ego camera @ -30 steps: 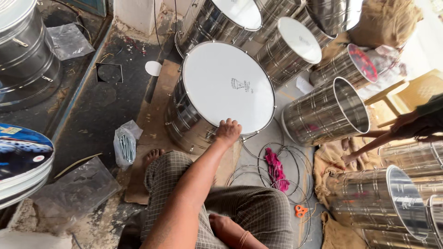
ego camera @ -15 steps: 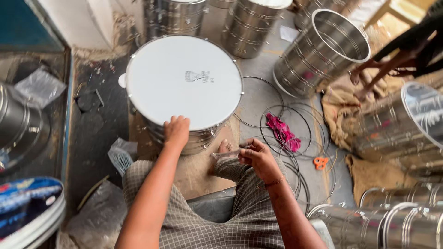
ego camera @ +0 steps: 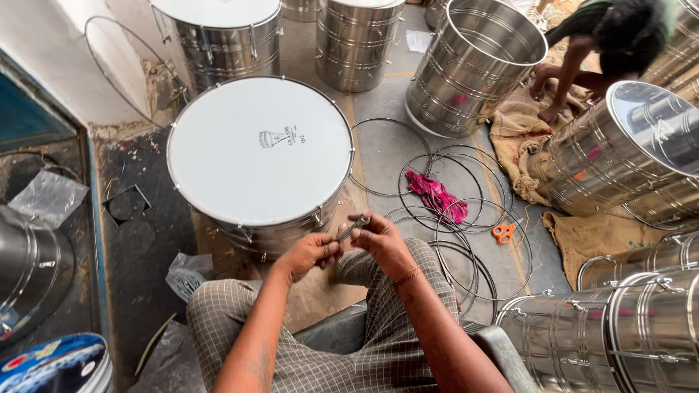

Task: The person is assembling a drum by tightening the tension rods around the drumhead using a wrench. They systematically move around the drum, securing each rod to ensure the head is properly fastened.

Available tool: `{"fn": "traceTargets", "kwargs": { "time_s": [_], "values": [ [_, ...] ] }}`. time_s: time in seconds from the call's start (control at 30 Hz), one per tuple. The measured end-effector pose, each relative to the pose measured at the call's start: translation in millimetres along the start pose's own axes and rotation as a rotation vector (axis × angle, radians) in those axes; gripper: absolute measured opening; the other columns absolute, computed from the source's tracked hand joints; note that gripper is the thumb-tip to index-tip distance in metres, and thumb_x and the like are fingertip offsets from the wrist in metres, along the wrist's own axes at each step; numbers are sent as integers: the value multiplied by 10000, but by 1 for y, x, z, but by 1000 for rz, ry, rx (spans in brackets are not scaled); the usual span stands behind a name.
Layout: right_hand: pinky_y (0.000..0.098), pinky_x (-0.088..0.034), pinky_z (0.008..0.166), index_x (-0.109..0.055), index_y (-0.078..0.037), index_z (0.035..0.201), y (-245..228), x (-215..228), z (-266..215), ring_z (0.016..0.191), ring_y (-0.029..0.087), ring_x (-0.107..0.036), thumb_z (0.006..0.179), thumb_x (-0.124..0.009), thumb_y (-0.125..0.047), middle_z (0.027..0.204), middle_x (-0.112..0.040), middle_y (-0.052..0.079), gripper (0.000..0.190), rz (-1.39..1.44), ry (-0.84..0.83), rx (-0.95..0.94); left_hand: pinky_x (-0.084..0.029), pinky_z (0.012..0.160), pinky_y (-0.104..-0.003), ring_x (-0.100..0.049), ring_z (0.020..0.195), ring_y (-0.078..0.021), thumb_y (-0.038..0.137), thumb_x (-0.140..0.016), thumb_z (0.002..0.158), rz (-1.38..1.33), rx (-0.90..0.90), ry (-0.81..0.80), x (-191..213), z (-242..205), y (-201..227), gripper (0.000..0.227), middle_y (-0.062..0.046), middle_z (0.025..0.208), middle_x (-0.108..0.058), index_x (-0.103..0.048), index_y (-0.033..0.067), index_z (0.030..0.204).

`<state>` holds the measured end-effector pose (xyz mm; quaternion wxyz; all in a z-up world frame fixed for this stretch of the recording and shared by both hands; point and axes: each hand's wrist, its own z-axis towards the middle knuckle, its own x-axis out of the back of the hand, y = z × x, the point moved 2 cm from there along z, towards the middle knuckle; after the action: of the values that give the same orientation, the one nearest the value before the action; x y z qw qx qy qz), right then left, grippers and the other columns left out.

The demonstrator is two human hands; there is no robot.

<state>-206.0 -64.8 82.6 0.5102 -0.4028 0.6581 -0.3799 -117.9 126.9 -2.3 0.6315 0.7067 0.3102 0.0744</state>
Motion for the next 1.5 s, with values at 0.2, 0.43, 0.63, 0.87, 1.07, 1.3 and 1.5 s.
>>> {"fn": "traceTargets", "kwargs": {
  "time_s": [0.2, 0.43, 0.63, 0.87, 1.07, 1.3, 1.5],
  "values": [
    [366, -581, 850, -677, 30, 1140, 34, 0, 17, 898, 173, -686, 1005, -701, -114, 1000, -724, 83, 199, -54, -77, 48, -504, 564, -289, -622, 625, -134, 242, -640, 975, -220, 188, -85, 8, -2, -15, 225, -38, 764, -724, -752, 48, 949],
    [366, -554, 633, -625, -25, 1039, 85, 20, 49, 690, 175, -637, 1023, -599, -150, 837, -652, 65, 129, 89, 241, -320, -513, 760, -408, -650, 875, -252, 242, -736, 873, 1034, -250, 908, 58, 16, 24, 160, -74, 921, -700, -703, 108, 955],
    [326, -398, 436, -592, -113, 957, 139, 25, 67, 521, 148, -492, 972, -580, -166, 685, -541, 14, 56, 23, 296, -554, -491, 787, -440, -605, 971, -292, 131, -771, 797, 1525, -303, 824, 37, 47, 19, 174, -62, 996, -622, -658, 149, 929],
    [340, -358, 393, -660, -66, 980, 196, 56, 86, 484, 169, -487, 945, -605, -113, 634, -551, 40, 81, -135, 289, -562, -505, 764, -435, -591, 913, -310, 73, -724, 756, 1481, -413, 811, 45, 39, 18, 299, -116, 1022, -617, -641, 67, 1043],
    [373, -541, 527, -588, -78, 1033, 223, 27, 84, 627, 204, -667, 959, -658, -144, 829, -741, 94, 121, -135, 268, -662, -508, 784, -432, -601, 928, -299, 93, -751, 776, 1542, -257, 788, 42, 23, 25, 225, -59, 993, -626, -632, 120, 964],
    [414, -611, 616, -515, -91, 1026, 255, -7, 109, 719, 216, -701, 968, -628, -142, 872, -715, 93, 138, 51, 210, -580, -465, 757, -447, -592, 914, -279, 248, -856, 699, 1351, -252, 763, 38, 21, 37, 344, -48, 944, -621, -641, 116, 933],
    [380, -625, 621, -517, -129, 1077, 268, -38, 110, 753, 178, -716, 994, -594, -163, 899, -686, 44, 118, 185, 394, -486, -442, 739, -424, -596, 868, -249, 343, -887, 754, 1363, -249, 841, 42, 32, 24, 360, -14, 879, -625, -626, 120, 860]
  ]
}}
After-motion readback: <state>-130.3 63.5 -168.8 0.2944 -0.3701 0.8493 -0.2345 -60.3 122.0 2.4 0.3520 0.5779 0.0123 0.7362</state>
